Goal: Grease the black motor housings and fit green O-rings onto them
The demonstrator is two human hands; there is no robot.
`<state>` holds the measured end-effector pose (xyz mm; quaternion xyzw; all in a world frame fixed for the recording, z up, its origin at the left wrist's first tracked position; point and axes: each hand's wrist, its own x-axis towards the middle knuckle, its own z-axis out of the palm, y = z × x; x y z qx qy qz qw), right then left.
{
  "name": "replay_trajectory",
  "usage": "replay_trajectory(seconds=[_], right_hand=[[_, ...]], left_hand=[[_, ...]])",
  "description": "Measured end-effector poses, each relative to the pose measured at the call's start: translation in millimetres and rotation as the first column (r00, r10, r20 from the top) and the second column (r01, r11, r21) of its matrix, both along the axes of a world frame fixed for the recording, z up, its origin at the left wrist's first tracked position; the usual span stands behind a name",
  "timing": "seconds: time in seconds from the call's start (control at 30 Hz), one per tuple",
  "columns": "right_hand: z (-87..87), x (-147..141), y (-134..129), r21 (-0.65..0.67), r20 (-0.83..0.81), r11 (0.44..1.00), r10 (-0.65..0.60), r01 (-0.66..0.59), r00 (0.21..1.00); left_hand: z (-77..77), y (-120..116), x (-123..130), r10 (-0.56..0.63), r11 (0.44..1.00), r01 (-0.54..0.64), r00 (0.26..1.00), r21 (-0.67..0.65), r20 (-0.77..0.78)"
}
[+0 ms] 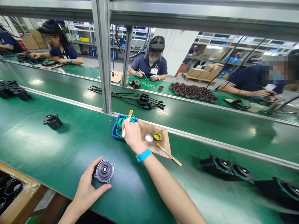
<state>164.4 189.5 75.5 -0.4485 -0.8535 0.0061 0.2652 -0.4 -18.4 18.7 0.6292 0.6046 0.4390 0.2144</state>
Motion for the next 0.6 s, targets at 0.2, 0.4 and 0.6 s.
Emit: replay_trajectory(seconds=[0.2,0.4,0.6], right_hand=[[14.4,11,6,-0.012,-0.202,0.999,-0.039,0.038,0.979],[35.6,11,-44,-0.142,-0.422,0.979,0.073,-0.145,0.904],[21.1,3,-101,-0.439,-0.529,0.768,0.199,-0.467,0.825]], left_hand=[[1.9,0,0,-0.006,1.000,0.006,1.000,0.016,0.011],[3.5,0,0,-0.006,1.000,0.005,1.000,0.010,0.031],[1.0,-1,2,0.013,1.000,-0.014,0.997,0.016,0.078]])
